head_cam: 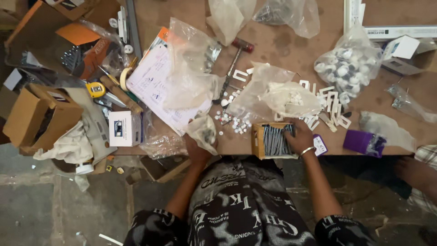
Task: The person sorts small white plastic fittings and foam letters on a cluttered workbench, placing them into clear plastic bags and setting filled bags aside. At the end the person carries a filled bag across the workshop and places it into a cardboard box on the floor.
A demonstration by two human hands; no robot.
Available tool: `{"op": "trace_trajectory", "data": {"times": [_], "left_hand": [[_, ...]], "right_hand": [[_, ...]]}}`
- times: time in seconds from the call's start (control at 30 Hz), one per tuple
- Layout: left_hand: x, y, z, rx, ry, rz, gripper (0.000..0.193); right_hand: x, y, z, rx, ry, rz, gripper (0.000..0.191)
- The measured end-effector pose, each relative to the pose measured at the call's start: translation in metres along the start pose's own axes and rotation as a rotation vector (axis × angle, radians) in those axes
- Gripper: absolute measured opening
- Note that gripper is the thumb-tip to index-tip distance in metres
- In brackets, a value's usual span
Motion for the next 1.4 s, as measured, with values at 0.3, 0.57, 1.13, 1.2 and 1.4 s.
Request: {"op": "trace_trajectory", "data": {"times": [0.3,0.57,1.13,1.2,1.4], "left_hand": [[-0.001,-0.002,-0.008,-0.002,-0.012,-0.015,0.082],[0.002,-0.004,-0.008,0.009,-0.005,-0.029,0.081],[0.032,-0.02,0.001,0.055,0.099,-0.101,0.08],[0.035,-0.023,0.0,0.06,0.103,-0.111,0.08],[0.039,-0.022,0.005,0.095,0.156,-0.159,0.08]], "right_hand": [[0.006,0.0,0.001,0.018,0.03,-0.01,0.039],[-0.002,0.006,0.002,0.038,0.001,-0.21,0.028],[-0.01,0.01,-0.008,-0.054,0.064,-0.121,0.038],[-0.019,0.014,-0.006,-0.076,0.08,-0.118,0.045],[-0.021,0.046,-0.011,-0.265,0.051,-0.206,0.05]]}}
Point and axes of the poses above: each hand's wrist, its own z-axis away from the middle knuckle, its own y-axis out of the back of the hand, x = y × z, the point moved 7 cm from there along -z, towards the middle knuckle, and after that the axes turned 13 degrees about -z, right-handed, at the moved point
